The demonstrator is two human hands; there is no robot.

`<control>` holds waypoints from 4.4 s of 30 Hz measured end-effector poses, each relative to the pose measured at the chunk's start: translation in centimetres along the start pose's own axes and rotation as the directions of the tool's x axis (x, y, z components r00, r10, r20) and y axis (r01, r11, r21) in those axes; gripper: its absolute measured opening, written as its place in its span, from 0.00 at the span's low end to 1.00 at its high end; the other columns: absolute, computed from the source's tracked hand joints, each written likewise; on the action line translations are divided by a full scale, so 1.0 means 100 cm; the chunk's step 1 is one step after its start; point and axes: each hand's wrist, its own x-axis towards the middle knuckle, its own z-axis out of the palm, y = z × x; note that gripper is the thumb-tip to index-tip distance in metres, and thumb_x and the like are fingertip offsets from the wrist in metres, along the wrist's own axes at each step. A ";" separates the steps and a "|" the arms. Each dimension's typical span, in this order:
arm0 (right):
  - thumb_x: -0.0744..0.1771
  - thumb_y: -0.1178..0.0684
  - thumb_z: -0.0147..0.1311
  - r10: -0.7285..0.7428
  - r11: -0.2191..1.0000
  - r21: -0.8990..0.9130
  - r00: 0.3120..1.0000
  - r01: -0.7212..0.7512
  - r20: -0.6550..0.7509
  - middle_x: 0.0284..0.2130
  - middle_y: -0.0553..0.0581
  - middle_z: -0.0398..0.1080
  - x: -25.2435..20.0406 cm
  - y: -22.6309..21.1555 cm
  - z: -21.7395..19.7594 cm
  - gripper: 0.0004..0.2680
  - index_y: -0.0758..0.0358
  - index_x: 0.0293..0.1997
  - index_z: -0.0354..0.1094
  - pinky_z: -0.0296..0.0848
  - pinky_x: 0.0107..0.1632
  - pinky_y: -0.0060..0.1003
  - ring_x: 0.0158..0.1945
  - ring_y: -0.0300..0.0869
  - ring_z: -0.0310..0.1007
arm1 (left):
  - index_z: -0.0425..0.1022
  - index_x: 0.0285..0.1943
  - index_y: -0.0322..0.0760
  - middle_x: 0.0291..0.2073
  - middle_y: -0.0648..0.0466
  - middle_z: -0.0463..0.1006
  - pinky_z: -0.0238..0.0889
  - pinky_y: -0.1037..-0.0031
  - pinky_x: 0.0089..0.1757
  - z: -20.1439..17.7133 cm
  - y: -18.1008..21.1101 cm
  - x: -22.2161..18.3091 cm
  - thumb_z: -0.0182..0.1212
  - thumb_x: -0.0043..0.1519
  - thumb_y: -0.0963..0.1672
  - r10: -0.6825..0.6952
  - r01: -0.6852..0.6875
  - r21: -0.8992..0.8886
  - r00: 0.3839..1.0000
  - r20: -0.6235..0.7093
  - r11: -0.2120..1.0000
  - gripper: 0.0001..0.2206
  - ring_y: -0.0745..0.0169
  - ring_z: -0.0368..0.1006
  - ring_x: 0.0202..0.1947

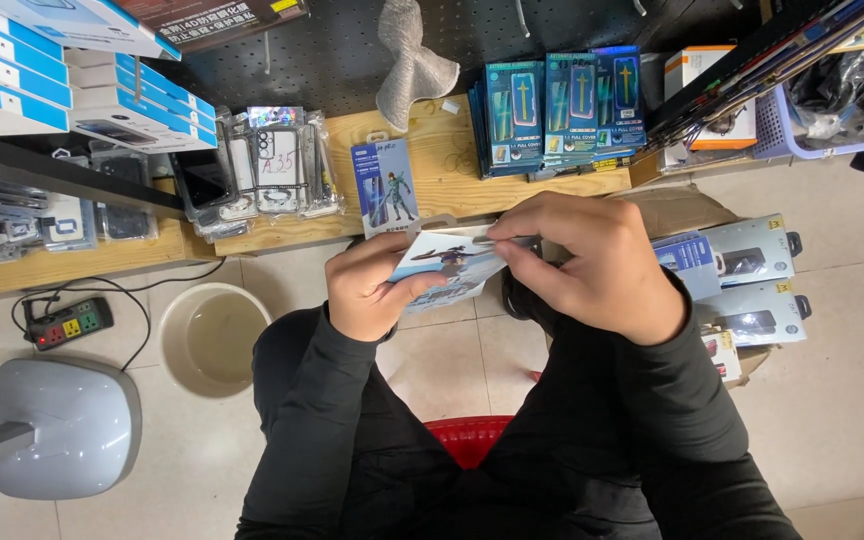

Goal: Unboxing electronic accessories from their packaging and cleaning them with a cloth.

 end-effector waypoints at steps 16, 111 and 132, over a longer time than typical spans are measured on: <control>0.65 0.60 0.53 0.196 0.980 -0.003 0.953 -0.200 0.230 0.39 0.55 0.70 -0.002 0.016 -0.004 0.03 0.66 0.36 0.73 0.68 0.41 0.35 0.37 0.44 0.73 | 0.80 0.37 0.29 0.39 0.43 0.79 0.72 0.66 0.35 -0.003 -0.010 0.004 0.74 0.53 0.43 0.142 -0.166 0.181 0.980 0.138 0.969 0.11 0.50 0.78 0.35; 0.67 0.44 0.46 -0.098 0.629 0.379 0.552 0.679 -0.828 0.65 0.68 0.60 -0.032 0.020 0.037 0.24 0.55 0.74 0.56 0.64 0.66 0.63 0.65 0.58 0.66 | 0.79 0.44 0.32 0.51 0.36 0.72 0.76 0.55 0.46 -0.006 0.034 -0.002 0.65 0.61 0.37 0.407 -0.281 0.655 0.913 -0.044 0.701 0.05 0.37 0.77 0.47; 0.72 0.39 0.47 0.249 -0.196 0.900 0.908 0.389 -0.338 0.59 0.74 0.67 -0.019 0.056 -0.009 0.20 0.61 0.69 0.62 0.78 0.51 0.47 0.49 0.55 0.76 | 0.80 0.33 0.33 0.41 0.39 0.79 0.76 0.62 0.39 0.019 0.017 0.008 0.79 0.51 0.37 0.267 -0.059 0.515 0.902 -0.339 0.855 0.09 0.41 0.80 0.40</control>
